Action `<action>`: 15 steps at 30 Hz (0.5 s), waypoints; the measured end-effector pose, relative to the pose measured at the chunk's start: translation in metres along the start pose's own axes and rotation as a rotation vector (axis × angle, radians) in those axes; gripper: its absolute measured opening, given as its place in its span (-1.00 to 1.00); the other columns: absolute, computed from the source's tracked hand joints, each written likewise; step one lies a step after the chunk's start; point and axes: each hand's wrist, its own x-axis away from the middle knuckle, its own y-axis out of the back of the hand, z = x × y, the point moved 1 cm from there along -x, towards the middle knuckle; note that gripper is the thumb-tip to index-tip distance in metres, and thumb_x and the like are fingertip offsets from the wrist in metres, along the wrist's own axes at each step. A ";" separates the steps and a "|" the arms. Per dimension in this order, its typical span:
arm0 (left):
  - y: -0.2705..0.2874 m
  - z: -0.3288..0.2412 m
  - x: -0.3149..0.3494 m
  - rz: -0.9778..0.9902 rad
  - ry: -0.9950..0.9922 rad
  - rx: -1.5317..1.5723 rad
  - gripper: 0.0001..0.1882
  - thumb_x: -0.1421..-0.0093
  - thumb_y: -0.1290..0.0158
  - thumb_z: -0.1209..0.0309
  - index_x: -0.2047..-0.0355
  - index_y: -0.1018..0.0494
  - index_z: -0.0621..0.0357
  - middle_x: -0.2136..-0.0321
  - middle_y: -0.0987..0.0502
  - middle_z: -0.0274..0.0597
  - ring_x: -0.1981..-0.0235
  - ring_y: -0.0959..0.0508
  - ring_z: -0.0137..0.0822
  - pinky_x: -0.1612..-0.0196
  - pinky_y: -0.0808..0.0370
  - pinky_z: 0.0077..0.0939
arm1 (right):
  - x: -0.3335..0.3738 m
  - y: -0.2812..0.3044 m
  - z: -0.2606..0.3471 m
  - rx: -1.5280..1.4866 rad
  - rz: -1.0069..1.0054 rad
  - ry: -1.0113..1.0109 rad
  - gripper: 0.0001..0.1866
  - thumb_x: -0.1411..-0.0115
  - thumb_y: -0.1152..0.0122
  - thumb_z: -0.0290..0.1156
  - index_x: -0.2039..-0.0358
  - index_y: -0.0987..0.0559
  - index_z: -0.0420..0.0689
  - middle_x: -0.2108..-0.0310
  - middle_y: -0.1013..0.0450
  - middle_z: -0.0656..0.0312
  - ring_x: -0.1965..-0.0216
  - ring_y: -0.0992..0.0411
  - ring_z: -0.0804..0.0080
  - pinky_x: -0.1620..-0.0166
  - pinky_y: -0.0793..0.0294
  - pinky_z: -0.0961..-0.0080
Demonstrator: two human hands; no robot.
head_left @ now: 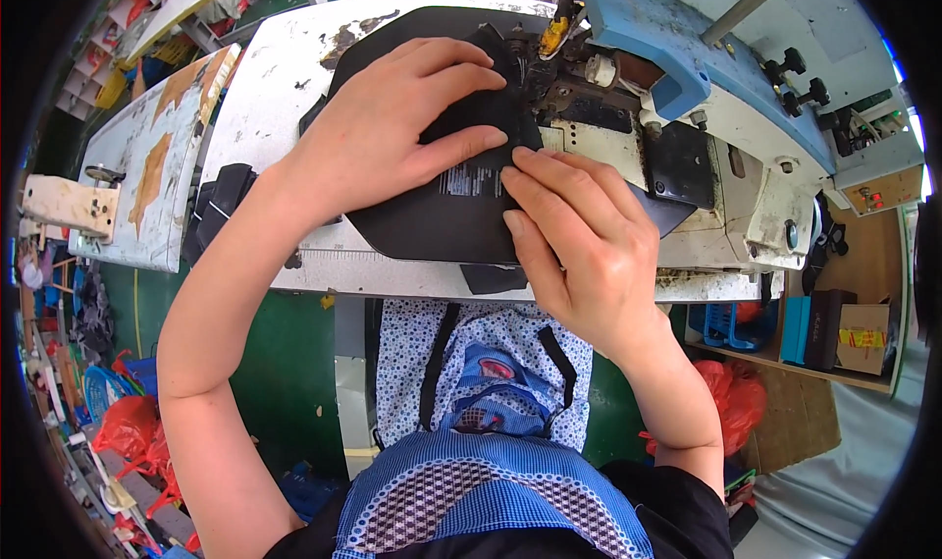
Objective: Stitching shoe parts together using a sewing machine and then sorting the pieces at a workstation.
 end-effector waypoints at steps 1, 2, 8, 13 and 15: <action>0.001 0.003 -0.002 -0.007 -0.015 0.009 -0.57 -0.28 -0.24 0.21 -0.09 -0.53 0.12 -0.14 -0.50 -0.11 -0.16 -0.51 -0.02 -0.20 -0.48 -0.23 | -0.002 0.000 -0.001 0.006 0.012 -0.003 -0.70 -0.04 -0.41 -0.47 0.17 -0.68 -0.23 0.07 -0.59 0.12 0.06 -0.57 0.14 0.04 -0.60 0.28; 0.002 0.006 -0.003 -0.014 -0.030 0.019 -0.57 -0.29 -0.23 0.21 -0.10 -0.53 0.12 -0.14 -0.50 -0.12 -0.16 -0.51 -0.01 -0.20 -0.48 -0.24 | -0.003 0.000 -0.002 0.013 0.023 -0.006 -0.70 -0.06 -0.41 -0.45 0.16 -0.67 -0.23 0.06 -0.59 0.11 0.04 -0.56 0.13 0.02 -0.59 0.26; 0.001 0.031 -0.011 -0.036 -0.089 -0.071 -0.59 -0.33 -0.20 0.20 -0.10 -0.53 0.11 -0.16 -0.48 -0.14 -0.24 -0.46 -0.07 -0.31 -0.36 -0.20 | -0.008 -0.004 -0.004 0.060 0.064 -0.019 -0.62 -0.04 -0.44 -0.33 0.12 -0.66 -0.21 0.03 -0.58 0.10 0.00 -0.53 0.10 0.01 -0.58 0.22; 0.001 0.055 -0.014 0.023 0.079 -0.053 -0.60 -0.38 -0.15 0.15 -0.16 -0.52 -0.04 -0.21 -0.47 -0.19 -0.29 -0.44 -0.17 -0.36 -0.30 -0.28 | -0.005 -0.003 -0.007 0.077 0.025 0.018 -0.61 0.00 -0.46 -0.33 0.14 -0.68 -0.18 0.05 -0.59 0.13 0.04 -0.55 0.13 0.05 -0.58 0.27; 0.002 0.069 -0.011 0.014 0.114 0.005 -0.59 -0.39 -0.14 0.13 -0.17 -0.52 -0.03 -0.22 -0.47 -0.19 -0.28 -0.44 -0.20 -0.34 -0.32 -0.32 | -0.005 -0.003 -0.007 0.077 -0.012 0.033 -0.65 0.04 -0.46 -0.38 0.19 -0.69 -0.17 0.14 -0.61 0.18 0.14 -0.57 0.16 0.13 -0.59 0.32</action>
